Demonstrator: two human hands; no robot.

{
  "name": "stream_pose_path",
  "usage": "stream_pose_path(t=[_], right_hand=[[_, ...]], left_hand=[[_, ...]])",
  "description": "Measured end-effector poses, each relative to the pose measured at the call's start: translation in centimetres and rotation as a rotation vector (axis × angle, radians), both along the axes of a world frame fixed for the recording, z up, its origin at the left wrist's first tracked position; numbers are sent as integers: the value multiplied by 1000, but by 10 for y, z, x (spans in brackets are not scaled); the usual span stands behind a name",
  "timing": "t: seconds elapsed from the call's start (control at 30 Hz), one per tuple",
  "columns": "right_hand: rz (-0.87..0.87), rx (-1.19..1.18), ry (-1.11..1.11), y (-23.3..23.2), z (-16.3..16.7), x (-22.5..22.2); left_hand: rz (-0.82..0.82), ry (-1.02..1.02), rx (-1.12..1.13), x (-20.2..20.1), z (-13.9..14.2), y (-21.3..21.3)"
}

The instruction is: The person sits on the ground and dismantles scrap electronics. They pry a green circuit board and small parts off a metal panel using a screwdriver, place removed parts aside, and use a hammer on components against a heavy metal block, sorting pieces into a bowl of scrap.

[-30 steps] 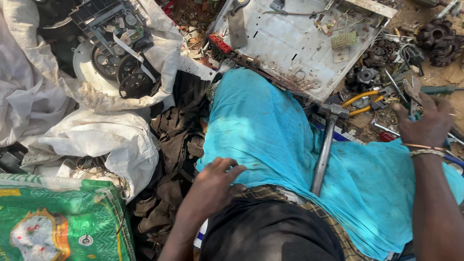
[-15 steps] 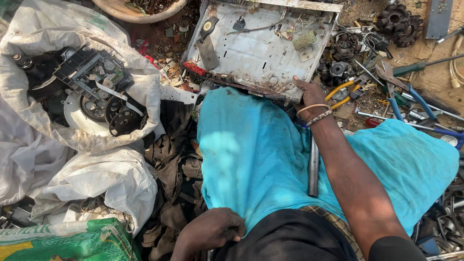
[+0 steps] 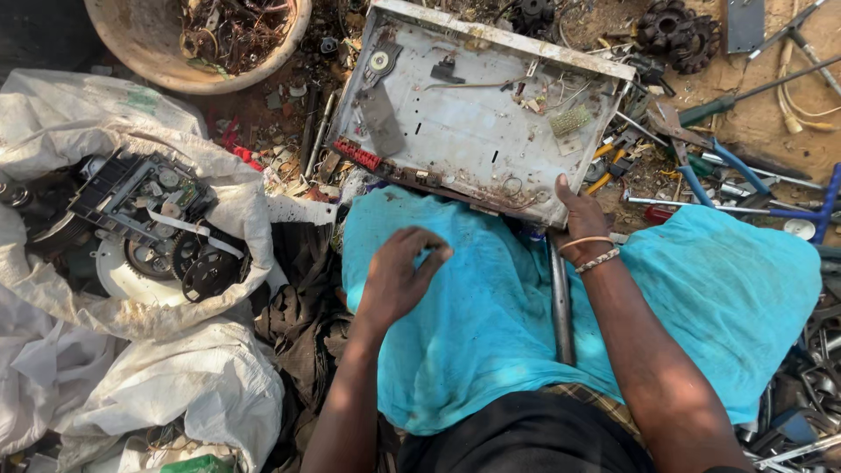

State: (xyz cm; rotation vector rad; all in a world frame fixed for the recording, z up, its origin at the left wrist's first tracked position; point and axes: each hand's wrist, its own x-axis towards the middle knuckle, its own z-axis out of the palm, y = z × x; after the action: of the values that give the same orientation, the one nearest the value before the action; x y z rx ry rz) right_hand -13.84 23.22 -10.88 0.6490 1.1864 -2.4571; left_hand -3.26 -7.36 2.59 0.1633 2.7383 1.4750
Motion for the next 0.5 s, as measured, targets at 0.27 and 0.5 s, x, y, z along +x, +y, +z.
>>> stream_pose_path(t=[0.27, 0.5], right_hand=[[-94, 1147, 525, 9, 35, -5], [303, 1761, 877, -7, 76, -118]], left_hand=[[129, 323, -147, -209, -91, 79], [207, 387, -502, -279, -139, 91]])
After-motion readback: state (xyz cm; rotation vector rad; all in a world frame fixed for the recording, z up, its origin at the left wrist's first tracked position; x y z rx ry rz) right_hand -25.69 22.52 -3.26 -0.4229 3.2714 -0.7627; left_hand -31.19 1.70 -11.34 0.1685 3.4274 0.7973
